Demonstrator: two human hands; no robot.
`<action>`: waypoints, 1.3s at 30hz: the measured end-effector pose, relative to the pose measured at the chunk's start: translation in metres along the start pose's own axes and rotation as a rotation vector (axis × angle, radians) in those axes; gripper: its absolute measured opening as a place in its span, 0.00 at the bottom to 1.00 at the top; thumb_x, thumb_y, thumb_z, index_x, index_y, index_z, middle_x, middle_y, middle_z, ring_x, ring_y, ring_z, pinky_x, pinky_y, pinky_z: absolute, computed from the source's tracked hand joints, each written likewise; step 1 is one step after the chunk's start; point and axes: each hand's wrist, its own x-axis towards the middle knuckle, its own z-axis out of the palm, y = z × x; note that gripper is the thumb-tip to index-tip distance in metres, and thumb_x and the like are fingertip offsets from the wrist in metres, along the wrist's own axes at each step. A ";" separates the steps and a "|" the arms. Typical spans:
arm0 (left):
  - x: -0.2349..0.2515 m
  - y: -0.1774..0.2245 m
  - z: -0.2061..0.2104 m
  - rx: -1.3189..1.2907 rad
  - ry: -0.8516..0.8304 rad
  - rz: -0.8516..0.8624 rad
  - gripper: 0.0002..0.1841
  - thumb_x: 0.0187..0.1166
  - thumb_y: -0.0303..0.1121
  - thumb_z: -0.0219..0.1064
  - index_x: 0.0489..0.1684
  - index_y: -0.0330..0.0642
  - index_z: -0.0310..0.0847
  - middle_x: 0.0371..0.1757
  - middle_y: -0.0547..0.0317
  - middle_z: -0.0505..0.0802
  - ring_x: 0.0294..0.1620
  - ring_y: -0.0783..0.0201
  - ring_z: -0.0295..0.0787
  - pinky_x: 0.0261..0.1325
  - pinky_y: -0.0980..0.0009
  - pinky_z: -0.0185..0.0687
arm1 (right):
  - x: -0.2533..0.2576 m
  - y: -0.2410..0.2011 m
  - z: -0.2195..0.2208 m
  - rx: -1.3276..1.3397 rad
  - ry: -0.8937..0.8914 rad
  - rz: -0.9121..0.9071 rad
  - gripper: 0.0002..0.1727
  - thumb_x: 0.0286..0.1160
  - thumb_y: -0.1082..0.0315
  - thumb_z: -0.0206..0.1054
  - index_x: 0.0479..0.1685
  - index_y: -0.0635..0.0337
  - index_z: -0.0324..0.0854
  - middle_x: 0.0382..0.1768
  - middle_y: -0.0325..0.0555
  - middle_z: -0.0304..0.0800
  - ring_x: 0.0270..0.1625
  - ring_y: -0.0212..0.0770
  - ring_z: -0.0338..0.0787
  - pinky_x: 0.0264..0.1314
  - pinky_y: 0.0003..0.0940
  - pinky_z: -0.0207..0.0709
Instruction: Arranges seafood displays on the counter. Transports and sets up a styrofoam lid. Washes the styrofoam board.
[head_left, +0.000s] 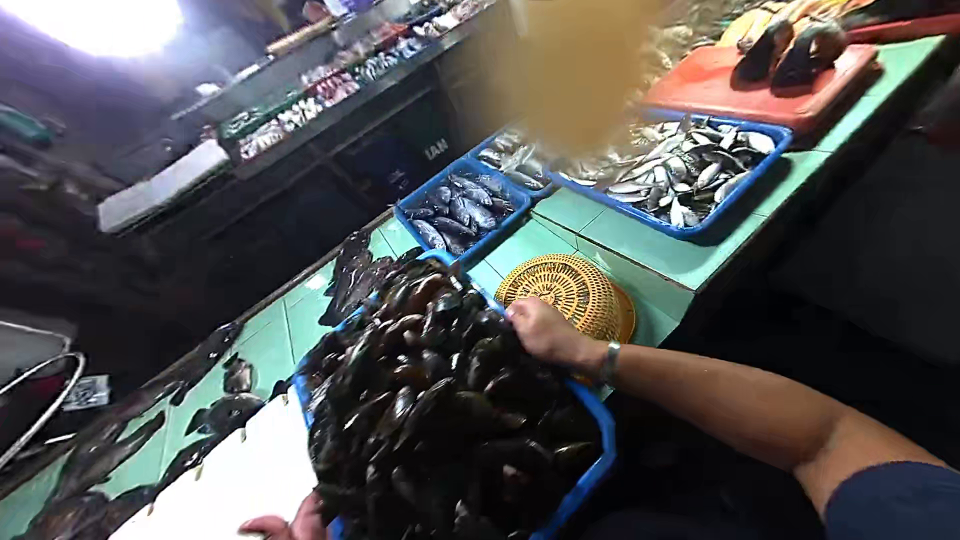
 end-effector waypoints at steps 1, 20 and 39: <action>-0.007 0.010 0.031 -0.071 0.013 -0.078 0.41 0.91 0.53 0.13 0.76 0.30 0.64 0.55 0.63 0.92 0.55 0.77 0.89 0.61 0.71 0.86 | -0.001 0.009 -0.022 -0.024 0.022 -0.008 0.21 0.93 0.61 0.49 0.44 0.67 0.84 0.36 0.59 0.87 0.41 0.55 0.88 0.44 0.58 0.80; -0.006 0.039 0.256 -0.210 -0.125 -0.149 0.45 0.88 0.63 0.15 0.58 0.40 0.78 0.42 0.64 0.95 0.46 0.73 0.93 0.52 0.70 0.91 | 0.051 0.102 -0.203 -0.164 0.155 -0.011 0.21 0.94 0.63 0.49 0.36 0.68 0.82 0.36 0.61 0.86 0.42 0.58 0.89 0.45 0.60 0.80; -0.009 0.030 0.264 -0.332 0.056 -0.332 0.30 0.96 0.49 0.24 0.56 0.41 0.73 0.44 0.64 0.91 0.45 0.77 0.90 0.50 0.75 0.87 | 0.069 0.123 -0.214 -0.142 0.048 0.083 0.22 0.96 0.64 0.46 0.45 0.68 0.85 0.46 0.60 0.89 0.54 0.54 0.88 0.62 0.58 0.76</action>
